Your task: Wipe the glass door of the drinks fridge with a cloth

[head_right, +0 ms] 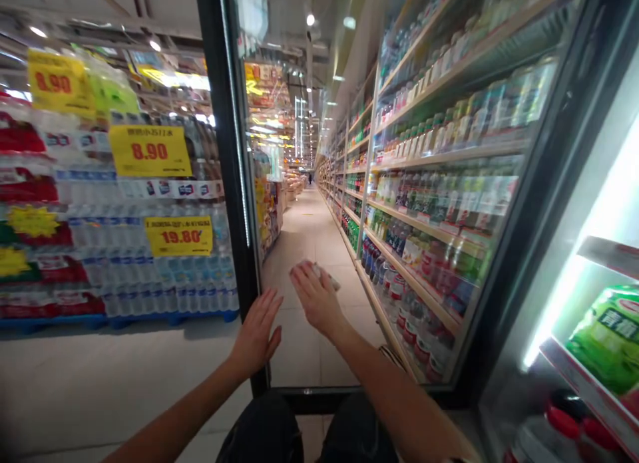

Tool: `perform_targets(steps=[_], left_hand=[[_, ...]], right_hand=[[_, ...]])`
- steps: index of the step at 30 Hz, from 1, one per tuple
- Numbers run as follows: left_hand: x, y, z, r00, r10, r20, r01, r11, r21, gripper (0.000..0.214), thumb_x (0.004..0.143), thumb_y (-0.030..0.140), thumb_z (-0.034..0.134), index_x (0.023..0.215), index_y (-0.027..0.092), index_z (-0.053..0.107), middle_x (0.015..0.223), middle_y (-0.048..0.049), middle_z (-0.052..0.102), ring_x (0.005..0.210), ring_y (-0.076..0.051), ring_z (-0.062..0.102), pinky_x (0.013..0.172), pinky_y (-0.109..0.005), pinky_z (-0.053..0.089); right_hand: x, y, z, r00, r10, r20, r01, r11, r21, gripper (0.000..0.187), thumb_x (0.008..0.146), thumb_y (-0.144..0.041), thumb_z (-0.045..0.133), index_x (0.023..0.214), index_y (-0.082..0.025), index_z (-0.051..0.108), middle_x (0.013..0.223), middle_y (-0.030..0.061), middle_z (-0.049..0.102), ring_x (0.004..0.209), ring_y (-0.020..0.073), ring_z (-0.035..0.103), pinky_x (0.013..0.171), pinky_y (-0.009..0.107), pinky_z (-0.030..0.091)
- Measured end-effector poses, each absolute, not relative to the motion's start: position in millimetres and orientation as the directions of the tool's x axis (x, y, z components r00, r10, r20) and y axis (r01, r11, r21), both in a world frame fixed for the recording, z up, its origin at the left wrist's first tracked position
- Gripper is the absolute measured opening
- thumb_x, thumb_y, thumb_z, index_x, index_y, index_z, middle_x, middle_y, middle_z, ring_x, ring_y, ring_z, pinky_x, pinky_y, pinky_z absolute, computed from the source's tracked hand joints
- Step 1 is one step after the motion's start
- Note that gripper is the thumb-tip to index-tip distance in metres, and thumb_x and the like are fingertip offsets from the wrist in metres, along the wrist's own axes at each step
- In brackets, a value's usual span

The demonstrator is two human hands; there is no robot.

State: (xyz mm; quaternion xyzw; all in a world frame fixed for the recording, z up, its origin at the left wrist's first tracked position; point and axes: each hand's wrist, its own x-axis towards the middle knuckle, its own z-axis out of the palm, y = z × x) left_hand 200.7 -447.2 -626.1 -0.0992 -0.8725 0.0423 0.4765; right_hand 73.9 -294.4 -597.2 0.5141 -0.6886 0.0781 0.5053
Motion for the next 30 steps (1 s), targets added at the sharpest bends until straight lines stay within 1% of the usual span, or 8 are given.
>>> perform_targets(steps=[4, 6, 10, 16, 21, 23, 27, 30], left_hand=[[208.7, -452.3, -626.7, -0.55, 0.277, 0.788, 0.159, 0.961, -0.227, 0.068, 0.08, 0.008, 0.04, 0.144, 0.014, 0.018, 0.141, -0.0157, 0.04, 0.137, -0.025, 0.026, 0.107, -0.047, 0.034], [210.4, -455.5, -627.0, -0.555, 0.288, 0.781, 0.159, 0.958, -0.24, 0.067, 0.08, 0.008, 0.039, 0.144, 0.014, 0.019, 0.14, -0.0157, 0.041, 0.137, -0.024, 0.026, 0.107, -0.045, 0.034], [210.7, -455.6, -629.6, -0.549, 0.279, 0.788, 0.155, 0.96, -0.232, 0.066, 0.079, 0.007, 0.041, 0.142, 0.012, 0.022, 0.14, -0.017, 0.041, 0.138, -0.025, 0.023, 0.107, -0.046, 0.033], [215.2, -456.2, -632.0, -0.562, 0.294, 0.774, 0.161, 0.956, -0.246, 0.062, 0.08, 0.006, 0.04, 0.14, 0.012, 0.027, 0.139, -0.0156, 0.043, 0.138, -0.023, 0.024, 0.107, -0.045, 0.034], [214.0, -456.8, -629.6, -0.551, 0.289, 0.783, 0.153, 0.957, -0.246, 0.058, 0.079, 0.006, 0.04, 0.136, 0.011, 0.033, 0.138, -0.0168, 0.043, 0.137, -0.024, 0.025, 0.106, -0.045, 0.035], [211.6, -453.4, -629.7, -0.559, 0.294, 0.776, 0.159, 0.956, -0.247, 0.056, 0.079, 0.006, 0.041, 0.134, 0.011, 0.035, 0.138, -0.0164, 0.043, 0.137, -0.024, 0.026, 0.106, -0.046, 0.034], [200.9, -442.9, -628.0, -0.573, 0.329, 0.751, 0.184, 0.944, -0.273, 0.053, 0.079, 0.009, 0.041, 0.132, 0.011, 0.039, 0.14, -0.0155, 0.041, 0.138, -0.024, 0.023, 0.108, -0.045, 0.032], [187.3, -430.9, -622.7, -0.589, 0.347, 0.73, 0.201, 0.938, -0.283, 0.057, 0.08, 0.009, 0.042, 0.136, 0.012, 0.035, 0.142, -0.0147, 0.039, 0.139, -0.024, 0.02, 0.109, -0.046, 0.029]], right_hand=[[80.7, -295.6, -633.2, 0.275, -0.813, 0.513, -0.78, 0.124, 0.613, 0.041, 0.09, -0.02, 0.039, 0.129, -0.013, 0.048, 0.134, 0.0084, 0.052, 0.13, 0.0149, 0.038, 0.108, 0.034, 0.033], [79.8, -301.3, -625.3, 0.277, -0.805, 0.524, -0.778, 0.133, 0.615, 0.04, 0.09, -0.019, 0.039, 0.129, -0.014, 0.048, 0.135, 0.008, 0.051, 0.131, 0.0157, 0.037, 0.108, 0.036, 0.032], [77.8, -313.6, -601.5, 0.116, -0.691, 0.713, -0.804, 0.356, 0.476, 0.046, 0.088, -0.014, 0.04, 0.135, -0.014, 0.041, 0.142, 0.0102, 0.042, 0.136, 0.0226, 0.03, 0.111, 0.048, 0.025], [78.9, -311.6, -623.8, 0.33, -0.807, 0.491, -0.772, 0.069, 0.632, 0.037, 0.09, -0.021, 0.041, 0.125, -0.012, 0.051, 0.133, 0.0094, 0.053, 0.13, 0.0167, 0.039, 0.107, 0.035, 0.034], [73.0, -299.5, -588.3, 0.101, -0.57, 0.815, -0.757, 0.487, 0.435, 0.045, 0.09, -0.013, 0.036, 0.134, -0.016, 0.043, 0.139, 0.0079, 0.046, 0.136, 0.0223, 0.029, 0.113, 0.049, 0.017], [70.4, -279.9, -595.6, 0.091, -0.604, 0.792, -0.753, 0.479, 0.452, 0.044, 0.09, -0.013, 0.035, 0.133, -0.016, 0.045, 0.139, 0.0067, 0.047, 0.136, 0.0207, 0.029, 0.114, 0.047, 0.014], [54.9, -231.2, -620.9, 0.201, -0.79, 0.579, -0.754, 0.253, 0.606, 0.042, 0.089, -0.013, 0.037, 0.128, -0.021, 0.05, 0.135, 0.0022, 0.051, 0.132, 0.0132, 0.036, 0.113, 0.037, 0.021], [38.0, -212.2, -607.3, 0.03, -0.655, 0.755, -0.708, 0.52, 0.478, 0.047, 0.087, -0.01, 0.038, 0.132, -0.022, 0.046, 0.137, 0.005, 0.049, 0.135, 0.0171, 0.03, 0.113, 0.044, 0.017]])
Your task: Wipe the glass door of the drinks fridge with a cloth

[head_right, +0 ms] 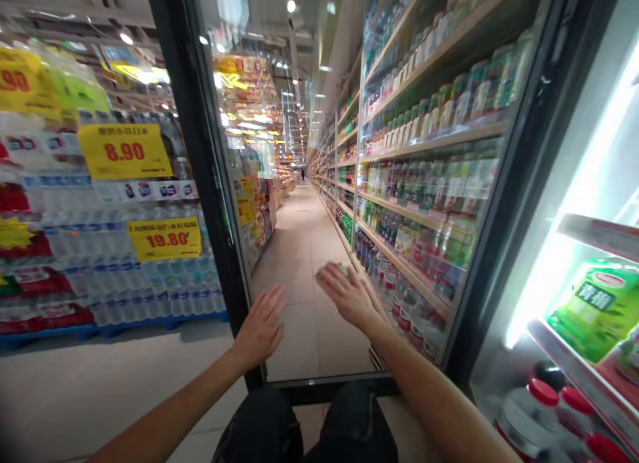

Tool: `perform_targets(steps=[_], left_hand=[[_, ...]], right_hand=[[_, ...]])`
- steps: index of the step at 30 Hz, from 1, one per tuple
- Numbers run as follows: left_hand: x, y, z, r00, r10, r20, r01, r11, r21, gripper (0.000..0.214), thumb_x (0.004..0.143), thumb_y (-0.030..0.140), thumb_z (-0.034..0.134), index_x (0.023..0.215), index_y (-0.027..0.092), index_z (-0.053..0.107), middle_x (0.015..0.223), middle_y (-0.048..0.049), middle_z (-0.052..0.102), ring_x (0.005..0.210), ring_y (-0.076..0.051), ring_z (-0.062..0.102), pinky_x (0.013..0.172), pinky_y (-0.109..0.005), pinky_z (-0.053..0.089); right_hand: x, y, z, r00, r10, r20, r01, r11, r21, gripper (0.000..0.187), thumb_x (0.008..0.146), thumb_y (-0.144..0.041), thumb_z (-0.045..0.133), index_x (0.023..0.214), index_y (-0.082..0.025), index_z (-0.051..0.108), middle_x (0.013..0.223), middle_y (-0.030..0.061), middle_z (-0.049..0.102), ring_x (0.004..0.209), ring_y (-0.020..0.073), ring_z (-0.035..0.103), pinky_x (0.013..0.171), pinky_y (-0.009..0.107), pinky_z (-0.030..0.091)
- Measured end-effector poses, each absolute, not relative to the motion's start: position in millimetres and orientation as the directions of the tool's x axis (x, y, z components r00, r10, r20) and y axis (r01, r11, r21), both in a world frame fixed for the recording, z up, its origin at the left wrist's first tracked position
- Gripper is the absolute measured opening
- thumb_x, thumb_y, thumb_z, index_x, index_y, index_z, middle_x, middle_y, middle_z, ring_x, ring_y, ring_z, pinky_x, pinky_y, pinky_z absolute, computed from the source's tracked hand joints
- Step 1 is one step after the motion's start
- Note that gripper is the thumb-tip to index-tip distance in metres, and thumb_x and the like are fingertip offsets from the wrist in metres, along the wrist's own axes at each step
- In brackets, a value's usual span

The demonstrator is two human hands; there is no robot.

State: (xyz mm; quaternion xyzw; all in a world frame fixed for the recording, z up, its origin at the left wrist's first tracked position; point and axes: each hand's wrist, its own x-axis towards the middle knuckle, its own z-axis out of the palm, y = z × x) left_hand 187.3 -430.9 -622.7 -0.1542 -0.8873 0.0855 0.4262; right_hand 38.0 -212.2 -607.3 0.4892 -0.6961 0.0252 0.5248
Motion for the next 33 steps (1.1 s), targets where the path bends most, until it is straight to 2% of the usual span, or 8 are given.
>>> perform_targets(steps=[3, 4, 7, 9, 15, 21, 27, 33], left_hand=[[174.0, -416.3, -617.6, -0.6, 0.369, 0.71, 0.224, 0.929, -0.294, 0.058, 0.08, 0.01, 0.043, 0.136, 0.013, 0.035, 0.144, -0.0141, 0.036, 0.14, -0.024, 0.018, 0.11, -0.047, 0.027], [170.5, -411.7, -616.9, -0.601, 0.38, 0.703, 0.232, 0.925, -0.301, 0.057, 0.079, 0.011, 0.043, 0.136, 0.013, 0.036, 0.145, -0.0141, 0.036, 0.14, -0.025, 0.018, 0.11, -0.048, 0.027], [162.7, -401.3, -618.0, -0.6, 0.415, 0.684, 0.254, 0.91, -0.329, 0.054, 0.078, 0.01, 0.044, 0.132, 0.012, 0.041, 0.144, -0.0133, 0.036, 0.14, -0.025, 0.019, 0.11, -0.046, 0.026], [158.5, -396.7, -619.8, -0.598, 0.435, 0.673, 0.269, 0.9, -0.344, 0.053, 0.078, 0.01, 0.044, 0.131, 0.013, 0.043, 0.144, -0.0125, 0.037, 0.139, -0.025, 0.019, 0.111, -0.046, 0.025], [144.6, -381.3, -620.8, -0.568, 0.446, 0.692, 0.282, 0.895, -0.346, 0.053, 0.078, 0.013, 0.047, 0.131, 0.014, 0.043, 0.144, -0.0114, 0.038, 0.139, -0.024, 0.02, 0.112, -0.045, 0.02], [135.7, -370.1, -615.5, -0.524, 0.497, 0.692, 0.307, 0.868, -0.391, 0.049, 0.08, 0.017, 0.048, 0.128, 0.016, 0.047, 0.142, -0.0093, 0.041, 0.139, -0.023, 0.02, 0.114, -0.044, 0.014], [123.1, -362.0, -595.2, -0.493, 0.486, 0.722, 0.294, 0.874, -0.388, 0.051, 0.078, 0.016, 0.048, 0.129, 0.016, 0.046, 0.143, -0.0104, 0.04, 0.139, -0.022, 0.021, 0.114, -0.045, 0.012], [109.0, -357.8, -571.5, -0.426, 0.515, 0.744, 0.28, 0.857, -0.432, 0.052, 0.078, 0.017, 0.049, 0.13, 0.015, 0.045, 0.142, -0.01, 0.041, 0.139, -0.023, 0.02, 0.114, -0.045, 0.01]], right_hand=[[33.9, -208.0, -602.5, -0.095, -0.416, 0.904, -0.618, 0.737, 0.275, 0.049, 0.085, -0.01, 0.039, 0.133, -0.017, 0.045, 0.14, 0.0106, 0.045, 0.138, 0.0228, 0.025, 0.112, 0.049, 0.016], [36.5, -207.0, -609.9, -0.101, -0.424, 0.9, -0.619, 0.735, 0.277, 0.048, 0.085, -0.01, 0.039, 0.132, -0.016, 0.046, 0.139, 0.0113, 0.046, 0.138, 0.0231, 0.025, 0.112, 0.048, 0.017], [46.6, -200.8, -644.1, -0.035, -0.633, 0.773, -0.692, 0.574, 0.438, 0.046, 0.085, -0.01, 0.038, 0.129, -0.019, 0.051, 0.134, 0.0075, 0.052, 0.134, 0.0192, 0.032, 0.113, 0.043, 0.018], [46.3, -195.9, -653.2, -0.008, -0.676, 0.737, -0.709, 0.524, 0.473, 0.047, 0.084, -0.009, 0.039, 0.128, -0.021, 0.051, 0.131, 0.0055, 0.055, 0.133, 0.0175, 0.033, 0.114, 0.042, 0.017], [28.6, -192.6, -617.6, -0.122, -0.318, 0.94, -0.608, 0.773, 0.183, 0.054, 0.083, -0.011, 0.041, 0.137, -0.014, 0.04, 0.139, 0.0127, 0.045, 0.14, 0.0251, 0.02, 0.111, 0.049, 0.021], [35.3, -184.7, -634.0, -0.073, -0.53, 0.845, -0.685, 0.642, 0.344, 0.055, 0.081, -0.008, 0.04, 0.136, -0.018, 0.042, 0.131, 0.0073, 0.055, 0.138, 0.0173, 0.024, 0.115, 0.042, 0.015], [11.9, -179.3, -584.7, -0.121, -0.175, 0.977, -0.605, 0.793, 0.067, 0.064, 0.084, -0.014, 0.038, 0.146, -0.018, 0.021, 0.146, 0.0116, 0.035, 0.141, 0.0258, 0.016, 0.11, 0.05, 0.025], [19.9, -180.3, -615.6, -0.092, -0.414, 0.906, -0.641, 0.721, 0.264, 0.062, 0.081, -0.01, 0.04, 0.141, -0.021, 0.033, 0.137, 0.0081, 0.048, 0.137, 0.021, 0.029, 0.113, 0.045, 0.023]])
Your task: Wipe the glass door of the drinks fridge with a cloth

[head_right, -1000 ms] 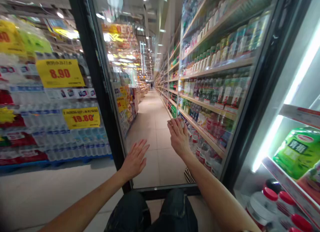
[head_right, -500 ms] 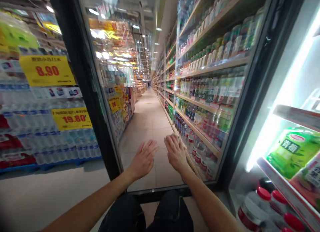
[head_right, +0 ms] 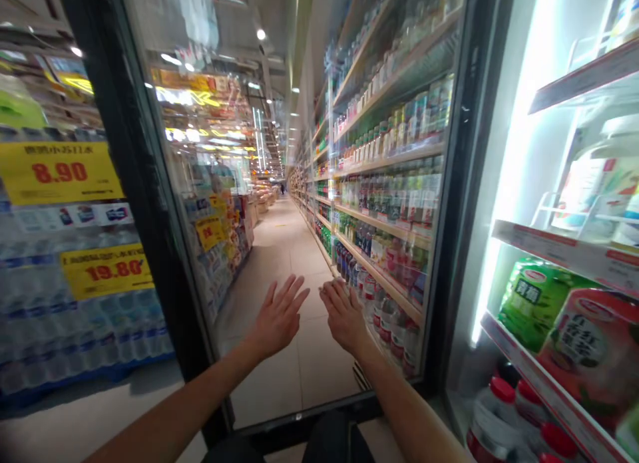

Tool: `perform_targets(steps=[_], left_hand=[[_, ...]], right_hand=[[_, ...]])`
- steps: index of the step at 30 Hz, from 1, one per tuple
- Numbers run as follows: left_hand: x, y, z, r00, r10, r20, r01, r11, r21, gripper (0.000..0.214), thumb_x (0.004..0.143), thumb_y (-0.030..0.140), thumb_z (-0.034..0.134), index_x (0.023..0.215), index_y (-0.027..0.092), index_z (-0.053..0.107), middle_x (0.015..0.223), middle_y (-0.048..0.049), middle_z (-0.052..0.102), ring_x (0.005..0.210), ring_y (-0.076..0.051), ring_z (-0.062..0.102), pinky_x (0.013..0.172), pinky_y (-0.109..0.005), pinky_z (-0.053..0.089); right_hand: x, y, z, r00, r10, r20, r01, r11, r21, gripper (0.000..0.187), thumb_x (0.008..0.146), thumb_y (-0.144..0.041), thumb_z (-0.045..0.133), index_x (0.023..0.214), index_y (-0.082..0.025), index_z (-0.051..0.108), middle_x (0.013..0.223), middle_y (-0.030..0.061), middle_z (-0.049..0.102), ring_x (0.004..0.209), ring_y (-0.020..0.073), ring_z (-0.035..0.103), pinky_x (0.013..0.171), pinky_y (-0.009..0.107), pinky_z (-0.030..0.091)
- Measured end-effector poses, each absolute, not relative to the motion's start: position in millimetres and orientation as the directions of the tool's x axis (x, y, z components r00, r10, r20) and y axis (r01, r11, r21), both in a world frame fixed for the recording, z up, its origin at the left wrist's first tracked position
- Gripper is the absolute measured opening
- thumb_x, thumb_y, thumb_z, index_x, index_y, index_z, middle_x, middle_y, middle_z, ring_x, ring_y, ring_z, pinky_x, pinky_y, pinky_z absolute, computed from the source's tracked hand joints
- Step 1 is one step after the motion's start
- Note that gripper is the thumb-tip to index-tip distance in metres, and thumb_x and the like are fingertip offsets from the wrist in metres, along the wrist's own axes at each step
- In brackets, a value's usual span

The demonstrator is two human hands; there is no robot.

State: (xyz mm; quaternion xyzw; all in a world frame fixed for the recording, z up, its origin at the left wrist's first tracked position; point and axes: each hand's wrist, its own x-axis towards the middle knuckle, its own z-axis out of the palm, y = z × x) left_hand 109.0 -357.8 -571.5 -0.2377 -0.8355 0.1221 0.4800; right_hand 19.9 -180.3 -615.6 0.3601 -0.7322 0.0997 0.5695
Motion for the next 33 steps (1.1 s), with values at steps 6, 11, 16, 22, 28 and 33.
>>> perform_targets(steps=[6, 11, 16, 22, 28, 33], left_hand=[[97.0, -349.4, -561.7, -0.419, 0.476, 0.773, 0.225, 0.879, -0.42, 0.054, 0.08, 0.024, 0.051, 0.133, 0.017, 0.043, 0.142, -0.0092, 0.041, 0.139, -0.022, 0.023, 0.115, -0.044, 0.007], [91.7, -353.0, -567.3, -0.398, 0.489, 0.776, 0.226, 0.872, -0.433, 0.053, 0.081, 0.027, 0.052, 0.133, 0.019, 0.045, 0.14, -0.007, 0.044, 0.138, -0.02, 0.024, 0.115, -0.04, 0.006], [90.4, -349.7, -571.0, -0.379, 0.453, 0.807, 0.22, 0.891, -0.397, 0.052, 0.081, 0.026, 0.051, 0.133, 0.02, 0.045, 0.139, -0.0078, 0.046, 0.138, -0.021, 0.025, 0.115, -0.042, 0.005], [93.5, -356.8, -557.9, -0.344, 0.454, 0.822, 0.268, 0.886, -0.378, 0.055, 0.082, 0.026, 0.05, 0.135, 0.018, 0.041, 0.139, -0.0094, 0.045, 0.137, -0.02, 0.028, 0.115, -0.039, 0.01], [87.4, -361.7, -501.0, -0.249, 0.369, 0.895, 0.212, 0.923, -0.322, 0.064, 0.085, 0.029, 0.05, 0.144, 0.022, 0.024, 0.143, -0.0115, 0.039, 0.136, -0.024, 0.028, 0.114, -0.047, 0.012], [86.3, -377.0, -464.2, -0.191, 0.349, 0.918, 0.131, 0.936, -0.328, 0.066, 0.087, 0.031, 0.05, 0.145, 0.022, 0.021, 0.144, -0.0132, 0.037, 0.137, -0.025, 0.025, 0.113, -0.049, 0.013]], right_hand=[[-17.8, -152.6, -568.4, -0.1, -0.086, 0.991, -0.591, 0.807, 0.01, 0.058, 0.085, -0.017, 0.037, 0.142, -0.022, 0.031, 0.143, 0.0101, 0.04, 0.139, 0.0242, 0.022, 0.11, 0.051, 0.025], [-48.7, -95.6, -585.3, -0.138, 0.43, 0.892, -0.492, 0.752, -0.439, 0.055, 0.089, -0.02, 0.025, 0.143, -0.012, 0.026, 0.144, 0.0197, 0.034, 0.137, 0.0298, 0.024, 0.106, 0.06, 0.027], [-34.3, -121.8, -585.4, -0.133, 0.167, 0.977, -0.572, 0.792, -0.214, 0.052, 0.089, -0.022, 0.032, 0.14, -0.019, 0.033, 0.141, 0.0122, 0.041, 0.137, 0.0246, 0.027, 0.109, 0.05, 0.03], [-59.5, -94.8, -527.4, -0.054, 0.15, 0.987, -0.584, 0.797, -0.153, 0.054, 0.088, -0.02, 0.031, 0.142, -0.018, 0.03, 0.139, 0.0144, 0.043, 0.137, 0.025, 0.027, 0.108, 0.054, 0.028], [-70.3, -81.4, -502.3, -0.031, 0.255, 0.966, -0.597, 0.771, -0.222, 0.053, 0.088, -0.022, 0.028, 0.141, -0.014, 0.029, 0.14, 0.0157, 0.041, 0.136, 0.0249, 0.028, 0.109, 0.053, 0.028], [-73.6, -71.8, -488.3, -0.018, 0.183, 0.983, -0.58, 0.799, -0.159, 0.054, 0.088, -0.021, 0.028, 0.141, -0.016, 0.028, 0.138, 0.0152, 0.043, 0.136, 0.0248, 0.029, 0.106, 0.055, 0.031]])
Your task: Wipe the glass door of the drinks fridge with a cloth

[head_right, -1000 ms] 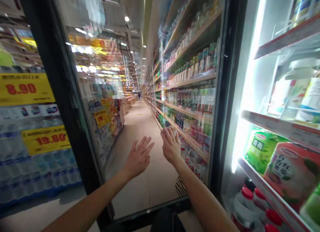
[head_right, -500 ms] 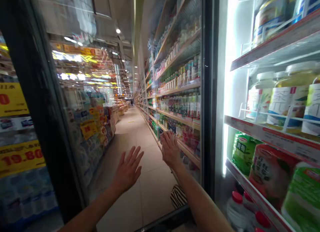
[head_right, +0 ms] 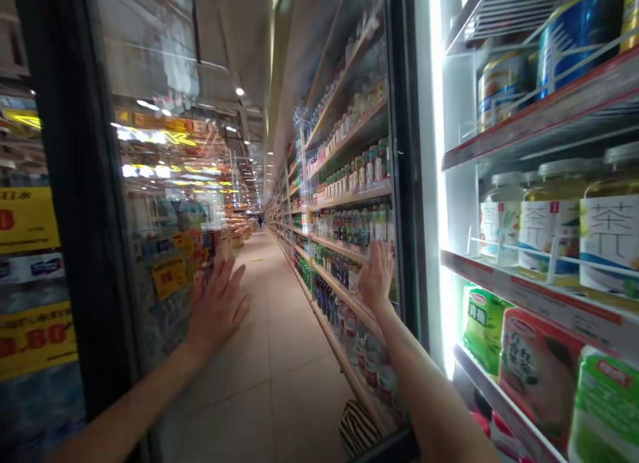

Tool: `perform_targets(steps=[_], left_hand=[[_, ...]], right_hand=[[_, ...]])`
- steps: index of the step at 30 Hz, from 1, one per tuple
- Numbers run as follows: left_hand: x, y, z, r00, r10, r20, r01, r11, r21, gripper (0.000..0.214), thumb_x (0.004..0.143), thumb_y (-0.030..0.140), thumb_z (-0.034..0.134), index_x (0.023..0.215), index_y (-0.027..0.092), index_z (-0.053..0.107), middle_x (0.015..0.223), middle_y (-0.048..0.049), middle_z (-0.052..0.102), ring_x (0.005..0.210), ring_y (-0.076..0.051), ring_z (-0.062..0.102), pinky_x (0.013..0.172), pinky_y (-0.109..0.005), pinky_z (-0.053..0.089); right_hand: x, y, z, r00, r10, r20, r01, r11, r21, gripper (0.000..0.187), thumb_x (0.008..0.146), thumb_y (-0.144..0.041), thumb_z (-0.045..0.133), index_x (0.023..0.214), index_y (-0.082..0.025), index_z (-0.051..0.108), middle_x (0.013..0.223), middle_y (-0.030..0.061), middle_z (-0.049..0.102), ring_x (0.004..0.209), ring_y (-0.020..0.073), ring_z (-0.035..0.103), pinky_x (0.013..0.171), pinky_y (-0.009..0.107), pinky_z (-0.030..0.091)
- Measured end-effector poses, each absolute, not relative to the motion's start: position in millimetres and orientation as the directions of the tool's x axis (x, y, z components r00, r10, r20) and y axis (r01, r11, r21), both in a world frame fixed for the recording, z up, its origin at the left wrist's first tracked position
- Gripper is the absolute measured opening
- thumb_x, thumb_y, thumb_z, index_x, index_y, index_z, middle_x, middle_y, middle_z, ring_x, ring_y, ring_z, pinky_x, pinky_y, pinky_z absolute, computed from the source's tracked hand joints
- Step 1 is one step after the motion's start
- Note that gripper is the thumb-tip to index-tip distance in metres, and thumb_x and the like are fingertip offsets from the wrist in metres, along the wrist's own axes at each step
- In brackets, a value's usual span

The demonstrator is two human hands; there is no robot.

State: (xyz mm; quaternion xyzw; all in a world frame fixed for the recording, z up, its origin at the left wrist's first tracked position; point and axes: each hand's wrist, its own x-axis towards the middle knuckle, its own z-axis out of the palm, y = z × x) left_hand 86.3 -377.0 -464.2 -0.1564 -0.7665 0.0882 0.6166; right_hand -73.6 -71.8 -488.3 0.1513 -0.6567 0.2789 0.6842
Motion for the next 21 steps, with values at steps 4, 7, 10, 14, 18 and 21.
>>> perform_targets(steps=[4, 7, 10, 14, 18, 21], left_hand=[[84.2, -383.5, -465.2, -0.191, 0.376, 0.907, 0.114, 0.926, -0.36, 0.061, 0.087, 0.031, 0.05, 0.143, 0.022, 0.027, 0.142, -0.0121, 0.039, 0.136, -0.025, 0.027, 0.113, -0.049, 0.012], [83.6, -382.3, -469.4, -0.185, 0.363, 0.913, 0.111, 0.931, -0.348, 0.058, 0.087, 0.031, 0.05, 0.141, 0.022, 0.032, 0.142, -0.0116, 0.04, 0.136, -0.025, 0.027, 0.113, -0.048, 0.012], [87.8, -387.8, -465.5, -0.191, 0.381, 0.905, 0.118, 0.924, -0.364, 0.058, 0.086, 0.031, 0.05, 0.141, 0.022, 0.032, 0.142, -0.0106, 0.04, 0.137, -0.024, 0.027, 0.114, -0.045, 0.013], [97.6, -411.5, -448.5, -0.165, 0.354, 0.921, 0.07, 0.935, -0.347, 0.062, 0.087, 0.031, 0.048, 0.144, 0.022, 0.024, 0.144, -0.0112, 0.036, 0.138, -0.024, 0.024, 0.113, -0.047, 0.014], [101.8, -430.3, -436.9, -0.167, 0.302, 0.938, 0.015, 0.953, -0.304, 0.068, 0.086, 0.033, 0.05, 0.145, 0.024, 0.018, 0.147, -0.0105, 0.031, 0.138, -0.024, 0.022, 0.113, -0.047, 0.013], [101.3, -432.2, -437.1, -0.194, 0.303, 0.933, -0.008, 0.951, -0.31, 0.067, 0.087, 0.034, 0.05, 0.145, 0.022, 0.02, 0.147, -0.0116, 0.031, 0.138, -0.024, 0.022, 0.113, -0.047, 0.013]], right_hand=[[-70.6, -81.3, -467.6, 0.01, 0.292, 0.956, -0.557, 0.795, -0.238, 0.055, 0.087, -0.019, 0.026, 0.141, -0.011, 0.026, 0.139, 0.018, 0.041, 0.136, 0.0261, 0.027, 0.106, 0.057, 0.03], [-50.7, -115.4, -463.5, 0.027, -0.176, 0.984, -0.62, 0.769, 0.154, 0.053, 0.084, -0.015, 0.035, 0.136, -0.02, 0.038, 0.137, 0.0092, 0.047, 0.137, 0.0196, 0.028, 0.109, 0.044, 0.031], [-43.0, -124.6, -452.4, 0.056, -0.344, 0.937, -0.639, 0.709, 0.298, 0.048, 0.082, -0.015, 0.039, 0.129, -0.022, 0.046, 0.133, 0.0068, 0.052, 0.134, 0.0189, 0.033, 0.109, 0.045, 0.03], [-62.5, -96.7, -418.5, 0.036, 0.348, 0.937, -0.619, 0.744, -0.252, 0.038, 0.084, -0.019, 0.034, 0.118, -0.012, 0.048, 0.131, 0.019, 0.048, 0.13, 0.0285, 0.035, 0.102, 0.059, 0.029], [-59.8, -115.4, -415.4, 0.033, 0.33, 0.943, -0.642, 0.731, -0.233, 0.034, 0.082, -0.02, 0.035, 0.112, -0.012, 0.05, 0.137, 0.0204, 0.04, 0.133, 0.0277, 0.029, 0.104, 0.058, 0.029], [-38.7, -143.9, -433.4, 0.093, -0.239, 0.967, -0.687, 0.687, 0.236, 0.036, 0.081, -0.024, 0.041, 0.115, -0.017, 0.052, 0.139, 0.0121, 0.043, 0.136, 0.0236, 0.027, 0.109, 0.051, 0.025]])
